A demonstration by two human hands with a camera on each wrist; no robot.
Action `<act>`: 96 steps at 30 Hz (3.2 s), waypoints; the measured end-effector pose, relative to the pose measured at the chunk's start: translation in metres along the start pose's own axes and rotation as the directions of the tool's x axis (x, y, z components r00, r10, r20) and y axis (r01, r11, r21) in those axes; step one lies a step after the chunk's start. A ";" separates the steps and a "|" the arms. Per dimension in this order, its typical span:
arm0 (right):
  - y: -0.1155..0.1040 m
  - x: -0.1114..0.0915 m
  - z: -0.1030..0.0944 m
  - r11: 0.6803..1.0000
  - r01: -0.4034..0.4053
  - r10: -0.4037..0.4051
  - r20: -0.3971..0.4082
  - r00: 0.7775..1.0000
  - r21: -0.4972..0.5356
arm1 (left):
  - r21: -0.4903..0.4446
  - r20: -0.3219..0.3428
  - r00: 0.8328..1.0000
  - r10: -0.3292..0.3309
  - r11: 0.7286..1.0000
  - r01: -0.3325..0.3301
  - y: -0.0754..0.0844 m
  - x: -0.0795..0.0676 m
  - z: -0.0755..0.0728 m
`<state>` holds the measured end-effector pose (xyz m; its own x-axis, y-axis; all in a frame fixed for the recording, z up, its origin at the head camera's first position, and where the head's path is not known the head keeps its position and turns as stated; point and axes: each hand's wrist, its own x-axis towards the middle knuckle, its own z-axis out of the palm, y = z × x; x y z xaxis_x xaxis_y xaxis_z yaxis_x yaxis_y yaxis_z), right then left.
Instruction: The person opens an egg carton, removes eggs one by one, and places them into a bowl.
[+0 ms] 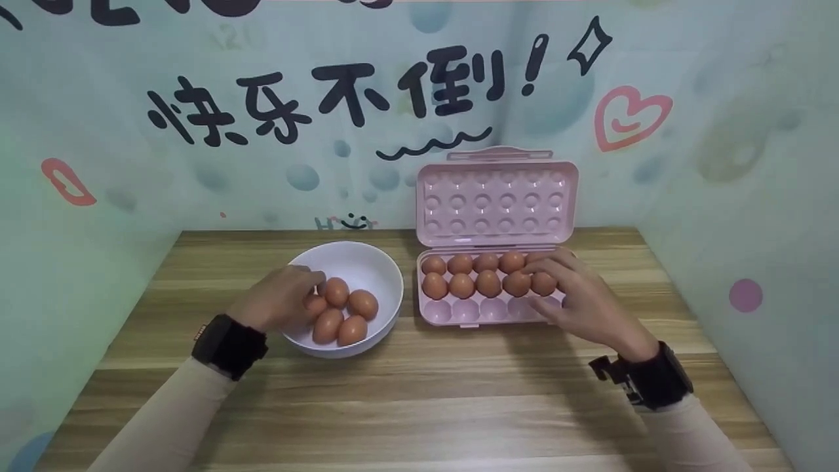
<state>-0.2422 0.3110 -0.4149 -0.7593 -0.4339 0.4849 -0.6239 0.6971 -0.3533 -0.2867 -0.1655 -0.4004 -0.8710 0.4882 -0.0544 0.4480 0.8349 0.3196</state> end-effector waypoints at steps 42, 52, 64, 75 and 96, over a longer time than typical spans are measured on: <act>0.026 -0.013 -0.033 0.946 -0.290 0.311 0.158 0.937 -0.143 | -0.194 -0.329 0.917 0.226 0.934 -0.300 0.107 0.023 0.042; 0.035 -0.017 -0.024 0.948 -0.276 0.301 0.162 0.940 -0.157 | -0.198 -0.313 0.914 0.257 0.924 -0.328 0.121 0.032 0.054; 0.049 -0.019 -0.013 0.959 -0.203 0.229 0.119 0.966 -0.198 | -0.188 -0.262 0.919 0.293 0.919 -0.347 0.133 0.036 0.068; 0.047 -0.016 -0.005 0.949 -0.229 0.257 0.113 0.960 -0.217 | -0.181 -0.275 0.910 0.310 0.913 -0.366 0.134 0.037 0.072; 0.031 -0.010 -0.019 0.969 -0.155 0.161 0.016 0.987 -0.194 | -0.220 -0.285 0.928 0.241 0.926 -0.308 0.130 0.039 0.069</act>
<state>-0.2500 0.3476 -0.4155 -0.8529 -0.3249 0.4085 -0.4508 0.8531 -0.2627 -0.2485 -0.0201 -0.4266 -0.7575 0.5816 0.2964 0.6388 0.5668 0.5203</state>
